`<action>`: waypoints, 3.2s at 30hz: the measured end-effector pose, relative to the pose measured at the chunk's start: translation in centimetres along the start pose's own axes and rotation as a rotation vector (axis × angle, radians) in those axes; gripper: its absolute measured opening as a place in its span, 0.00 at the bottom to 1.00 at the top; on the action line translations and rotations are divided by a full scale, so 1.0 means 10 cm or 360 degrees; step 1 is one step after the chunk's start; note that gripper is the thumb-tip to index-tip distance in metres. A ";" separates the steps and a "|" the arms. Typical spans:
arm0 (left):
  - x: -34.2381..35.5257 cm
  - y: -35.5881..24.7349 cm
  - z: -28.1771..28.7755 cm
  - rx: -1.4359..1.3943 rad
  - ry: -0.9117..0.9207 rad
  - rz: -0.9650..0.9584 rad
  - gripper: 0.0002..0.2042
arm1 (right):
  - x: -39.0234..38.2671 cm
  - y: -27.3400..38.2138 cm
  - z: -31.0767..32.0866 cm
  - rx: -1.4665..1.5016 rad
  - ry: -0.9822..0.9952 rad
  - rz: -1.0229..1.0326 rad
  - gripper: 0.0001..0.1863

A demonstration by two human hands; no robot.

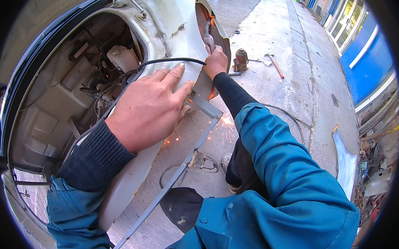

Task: The person welds the front fender of a white car using a handheld welding torch, creating sparks and a darkened seam. The person then uses a hammer to tap the welded area and continues welding along the fender edge.

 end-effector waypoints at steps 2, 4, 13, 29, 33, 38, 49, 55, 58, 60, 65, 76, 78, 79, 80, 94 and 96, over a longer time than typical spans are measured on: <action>0.00 0.00 0.00 -0.0004 0.0005 0.0004 0.24 | 0.00 -0.01 -0.01 0.0005 -0.0015 0.0009 0.32; 0.00 0.00 0.00 0.0002 0.0011 0.0008 0.24 | 0.00 -0.02 -0.01 -0.0004 -0.0025 -0.0017 0.32; 0.01 0.00 0.02 -0.0014 0.0002 0.0002 0.24 | 0.01 0.00 0.00 -0.0071 0.0035 -0.0029 0.31; 0.01 0.00 0.02 -0.0032 -0.0011 -0.0006 0.23 | 0.04 -0.05 -0.05 0.0025 -0.0054 0.0051 0.30; 0.01 0.00 0.01 -0.0024 0.0001 0.0005 0.23 | 0.05 -0.04 -0.05 0.0024 -0.0042 0.0033 0.31; 0.01 0.00 0.00 -0.0046 -0.0012 0.0004 0.23 | 0.07 -0.02 -0.03 -0.0049 -0.0011 0.0022 0.30; 0.01 0.01 0.01 -0.0050 0.0008 0.0014 0.24 | 0.10 -0.04 -0.05 0.0116 0.0011 -0.0081 0.30; 0.01 0.00 0.01 -0.0058 0.0007 0.0020 0.24 | 0.11 -0.04 -0.06 -0.0009 -0.0001 -0.0058 0.31; 0.01 0.00 0.01 -0.0021 0.0014 0.0017 0.24 | 0.09 -0.02 -0.04 -0.0054 -0.0028 -0.0026 0.31; 0.01 0.00 0.01 -0.0007 0.0008 0.0017 0.24 | 0.09 0.00 -0.03 0.0016 -0.0031 -0.0048 0.31; 0.00 0.00 0.02 -0.0039 -0.0007 0.0009 0.24 | 0.09 -0.02 -0.04 0.0030 -0.0046 -0.0026 0.31; 0.00 0.00 0.02 -0.0017 0.0005 0.0003 0.23 | 0.01 -0.02 -0.02 -0.0008 -0.0043 0.0084 0.32; 0.00 0.00 0.02 -0.0004 0.0001 -0.0004 0.23 | 0.00 -0.02 -0.01 0.0014 -0.0059 0.0066 0.32; 0.01 0.00 0.02 -0.0013 0.0002 0.0001 0.24 | 0.00 -0.02 -0.01 0.0021 -0.0067 0.0054 0.32; 0.01 0.00 0.01 -0.0010 0.0003 0.0002 0.24 | 0.00 -0.03 -0.01 0.0027 -0.0081 0.0046 0.31; 0.01 0.00 0.01 -0.0002 0.0002 0.0002 0.24 | 0.00 -0.07 -0.08 0.0099 -0.0048 -0.0072 0.23; 0.01 -0.01 0.00 -0.0002 0.0001 0.0005 0.24 | 0.02 -0.08 -0.10 0.0069 -0.0045 -0.0085 0.23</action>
Point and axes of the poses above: each hand's wrist, its own x-axis towards the middle knuckle, its own z-axis out of the back of the hand, y = z × x, the point moved 3 cm from there along x, towards the middle knuckle, and after that the axes turned 2 degrees about -y, right-handed, at the moved point
